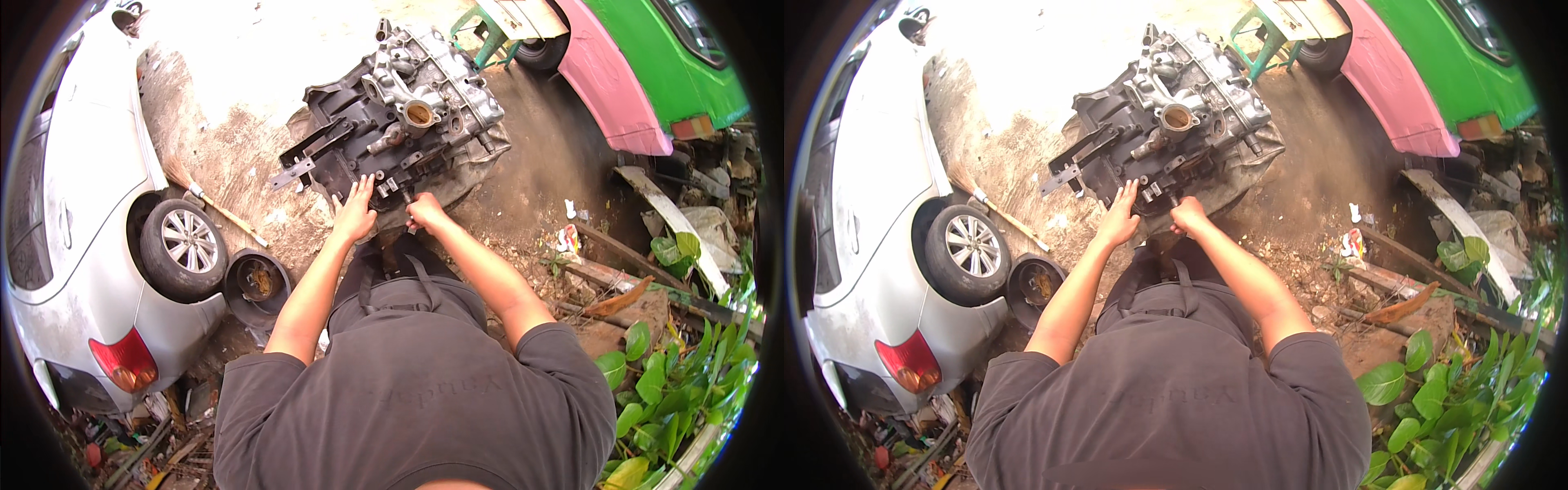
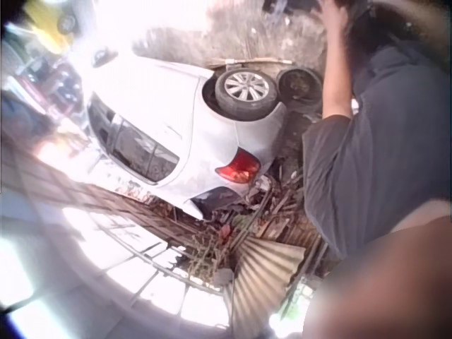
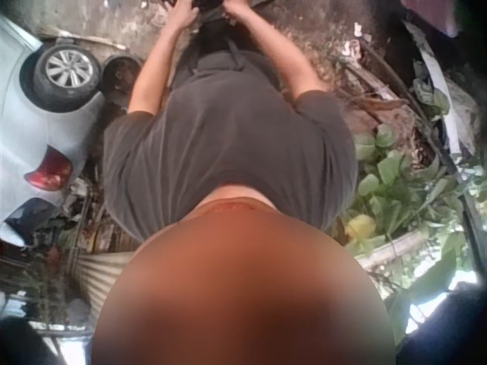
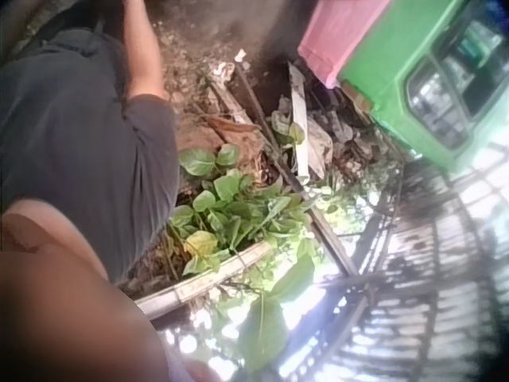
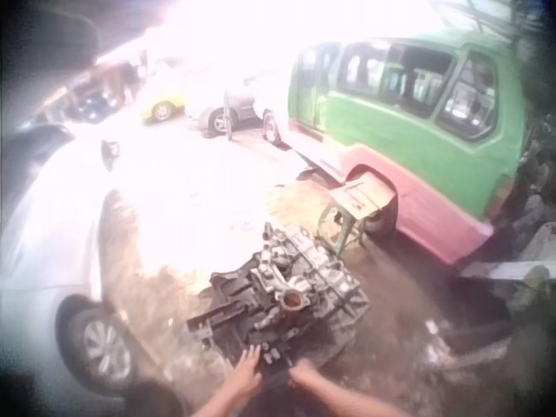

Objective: The person uses a wrench to loosen and remove bolts from a car engine block resting on a cloth. They hold the engine steady with one hand while turning the wrench with the other, then place the wrench on a nearby stool.

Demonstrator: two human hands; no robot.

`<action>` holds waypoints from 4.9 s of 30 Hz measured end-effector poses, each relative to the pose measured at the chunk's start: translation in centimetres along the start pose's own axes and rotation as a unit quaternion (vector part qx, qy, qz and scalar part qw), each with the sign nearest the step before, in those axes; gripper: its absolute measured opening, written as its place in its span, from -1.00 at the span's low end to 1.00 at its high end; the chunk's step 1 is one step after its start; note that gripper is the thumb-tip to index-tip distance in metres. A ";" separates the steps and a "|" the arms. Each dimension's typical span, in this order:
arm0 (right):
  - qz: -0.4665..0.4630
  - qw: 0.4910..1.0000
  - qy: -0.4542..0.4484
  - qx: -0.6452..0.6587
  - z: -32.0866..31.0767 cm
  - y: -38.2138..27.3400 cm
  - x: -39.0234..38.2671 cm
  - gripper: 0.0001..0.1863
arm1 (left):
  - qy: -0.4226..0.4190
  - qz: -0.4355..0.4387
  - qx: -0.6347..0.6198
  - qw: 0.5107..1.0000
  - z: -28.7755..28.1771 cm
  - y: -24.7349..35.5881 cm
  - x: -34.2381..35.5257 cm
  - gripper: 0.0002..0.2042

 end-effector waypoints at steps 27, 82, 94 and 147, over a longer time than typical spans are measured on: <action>0.046 0.993 0.099 0.050 -9.3 6.7 -0.8 -0.73 | -0.004 0.012 0.039 0.999 -0.4 0.3 -0.3 -0.13; -0.407 0.793 0.030 -0.453 -14.8 3.1 9.9 -0.71 | 0.038 -0.127 -0.012 0.991 2.4 2.6 -0.1 -0.07; -0.456 0.679 0.069 -0.571 -14.6 1.2 11.7 -0.69 | 0.024 -0.131 0.003 0.991 1.7 2.8 -0.2 -0.07; -0.037 0.989 0.113 0.090 -1.2 2.0 0.2 -0.50 | 0.005 -0.012 0.039 0.999 -0.4 0.6 -0.5 -0.17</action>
Point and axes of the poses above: each hand's wrist, its own x-axis towards the middle knuckle, its own z-axis out of the palm, y = z × x, the point moved 5 cm from there along x, towards the middle knuckle, and after that the axes turned 4 degrees about -z, right-handed, at the moved point
